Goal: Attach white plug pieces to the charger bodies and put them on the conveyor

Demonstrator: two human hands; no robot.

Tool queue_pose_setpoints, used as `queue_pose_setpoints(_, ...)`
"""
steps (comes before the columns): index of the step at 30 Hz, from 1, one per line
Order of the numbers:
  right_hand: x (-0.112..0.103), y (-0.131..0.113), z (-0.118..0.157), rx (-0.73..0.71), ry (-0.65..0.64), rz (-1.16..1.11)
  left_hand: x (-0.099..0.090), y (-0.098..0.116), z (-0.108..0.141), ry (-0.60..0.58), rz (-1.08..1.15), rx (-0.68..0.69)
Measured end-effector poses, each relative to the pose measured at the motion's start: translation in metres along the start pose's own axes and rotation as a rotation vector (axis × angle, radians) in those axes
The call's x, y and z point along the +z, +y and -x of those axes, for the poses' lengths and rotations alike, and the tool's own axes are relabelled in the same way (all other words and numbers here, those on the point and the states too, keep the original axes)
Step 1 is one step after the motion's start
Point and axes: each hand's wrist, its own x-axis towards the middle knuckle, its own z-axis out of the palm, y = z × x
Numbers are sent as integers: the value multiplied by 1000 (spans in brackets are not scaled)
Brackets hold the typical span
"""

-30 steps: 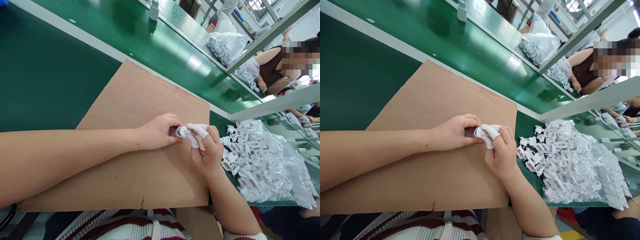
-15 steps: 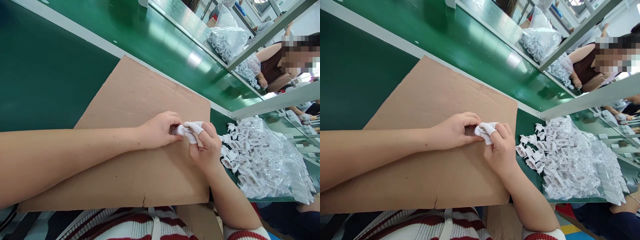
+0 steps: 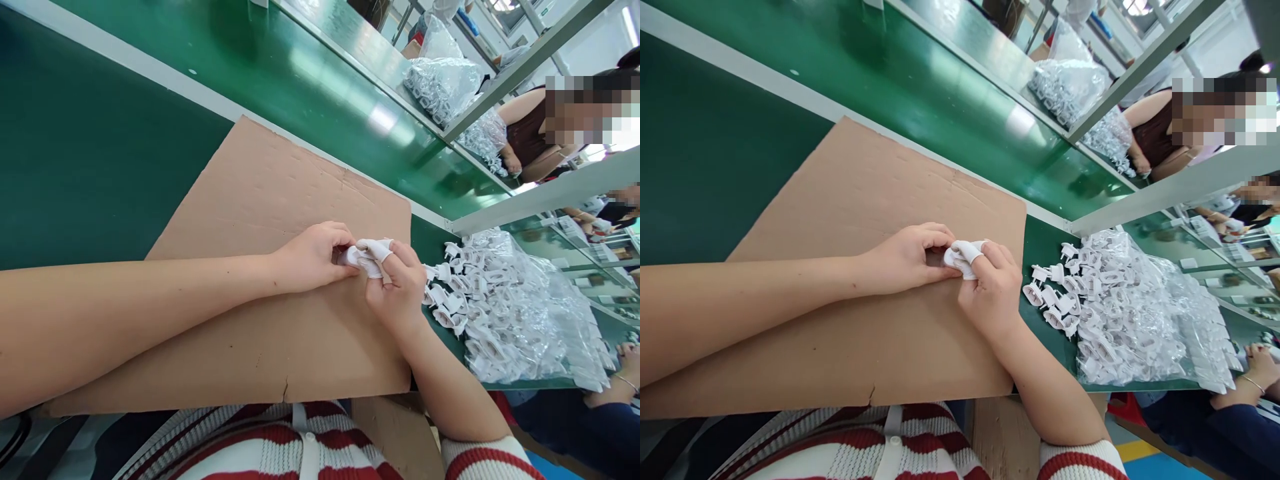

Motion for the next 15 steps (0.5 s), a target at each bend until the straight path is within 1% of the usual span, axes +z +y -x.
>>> queue_pose_setpoints(4, 1, -3, 3, 41, -28, 7, 1, 0, 0, 7, -63, 13)
queue_pose_setpoints(8, 0, -4, 1, 102, -100, 7, 5, -4, 0, 29, -160, 23)
queue_pose_setpoints(10, 0, -3, 2, 129, -123, -38, 7, -5, 1, 32, -187, 23)
queue_pose_setpoints(12, 0, -1, 3, 170, -119, -118, 8, -3, 1, 28, -232, 20)
queue_pose_setpoints(15, -4, 4, 4, 264, -127, -239, 2, 5, -8, -23, -273, -21)
